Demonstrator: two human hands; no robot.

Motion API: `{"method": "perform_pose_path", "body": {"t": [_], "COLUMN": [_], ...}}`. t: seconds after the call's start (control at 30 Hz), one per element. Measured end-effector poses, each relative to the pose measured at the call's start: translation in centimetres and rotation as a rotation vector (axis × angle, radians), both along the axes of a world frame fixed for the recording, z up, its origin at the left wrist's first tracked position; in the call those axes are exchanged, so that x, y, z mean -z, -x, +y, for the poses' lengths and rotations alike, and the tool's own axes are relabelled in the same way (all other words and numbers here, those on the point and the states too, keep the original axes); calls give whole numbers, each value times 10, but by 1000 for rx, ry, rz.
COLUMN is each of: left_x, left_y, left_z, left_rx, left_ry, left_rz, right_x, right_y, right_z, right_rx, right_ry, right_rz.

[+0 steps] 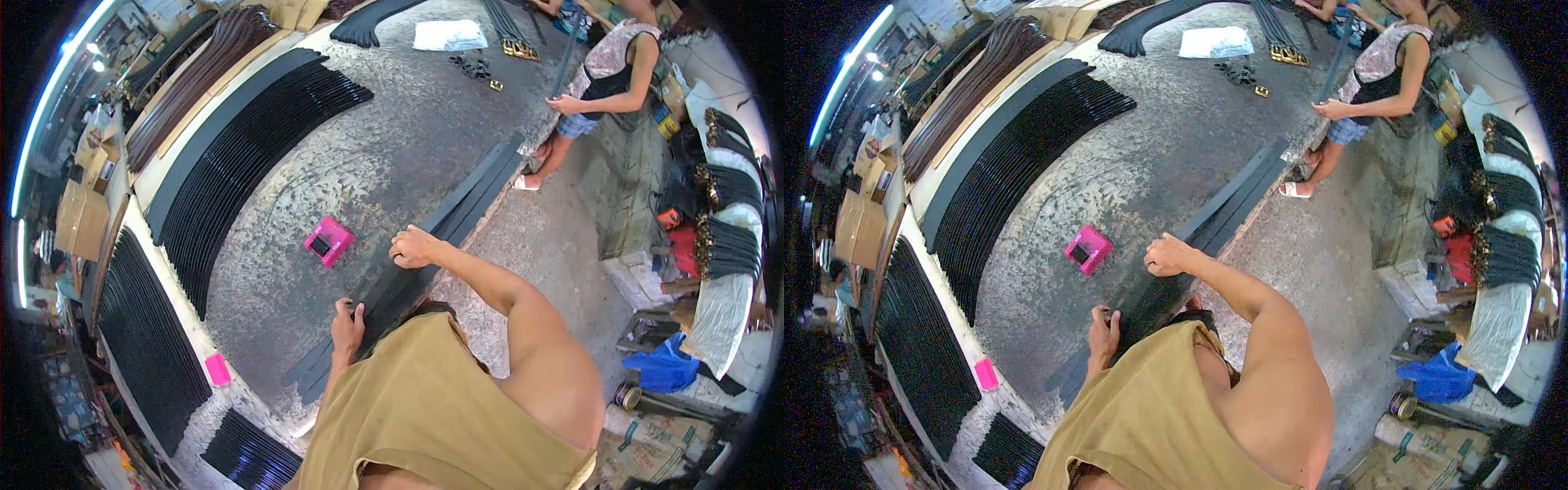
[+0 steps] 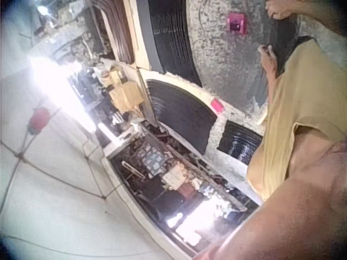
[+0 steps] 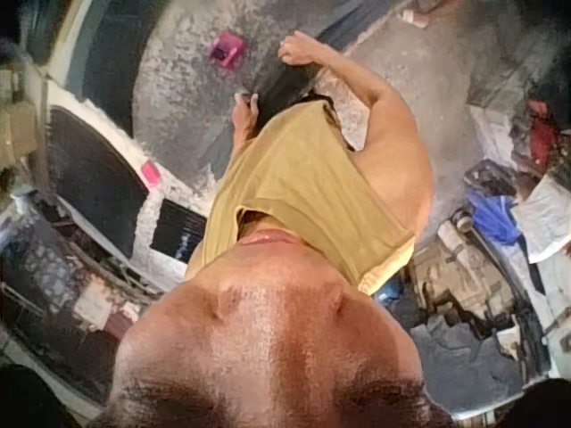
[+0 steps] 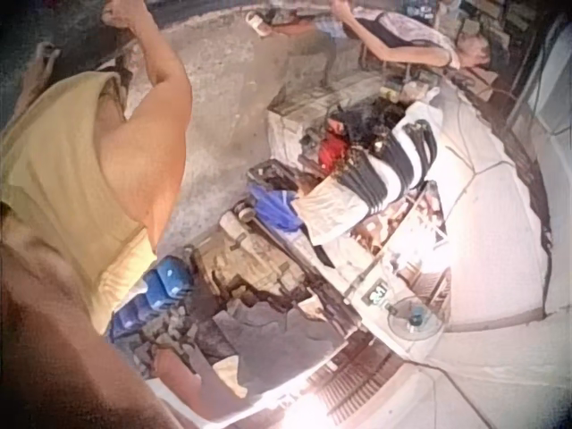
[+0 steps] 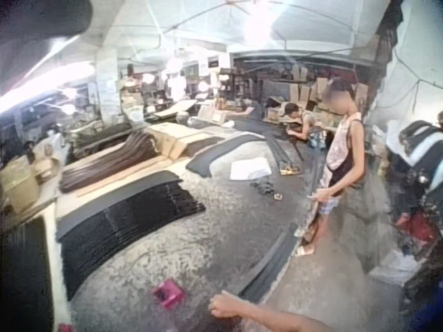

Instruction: Applying ink or adhesive to the edges of leather strips using a small machine.

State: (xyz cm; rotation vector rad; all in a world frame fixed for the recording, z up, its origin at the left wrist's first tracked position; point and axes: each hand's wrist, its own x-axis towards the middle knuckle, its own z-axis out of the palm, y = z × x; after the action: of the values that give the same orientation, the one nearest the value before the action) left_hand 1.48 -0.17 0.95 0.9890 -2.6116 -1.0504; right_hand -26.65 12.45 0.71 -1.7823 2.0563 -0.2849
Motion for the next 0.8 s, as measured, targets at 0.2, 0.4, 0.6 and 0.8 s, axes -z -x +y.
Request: {"method": "perform_pose_path", "body": {"t": [0.2,0.4,0.6,0.8], "left_x": [-31,-138,-170,-134], "left_y": [-74,-116,-26,99], "left_z": [-64,-77,-50,-67], "left_rx": [-97,-176,-10,90], "left_ry": [-425,-953,-1230,-753], "left_rz": [-156,127,1051,569], "right_x": [-76,-84,-78,-68], "right_y": [41,125,111,57], "right_z": [0,2,-58,-114], "right_rx": [-129,6,192,196], "right_ry": [248,361,369,199], "right_rz": [54,140,-56,-116]}}
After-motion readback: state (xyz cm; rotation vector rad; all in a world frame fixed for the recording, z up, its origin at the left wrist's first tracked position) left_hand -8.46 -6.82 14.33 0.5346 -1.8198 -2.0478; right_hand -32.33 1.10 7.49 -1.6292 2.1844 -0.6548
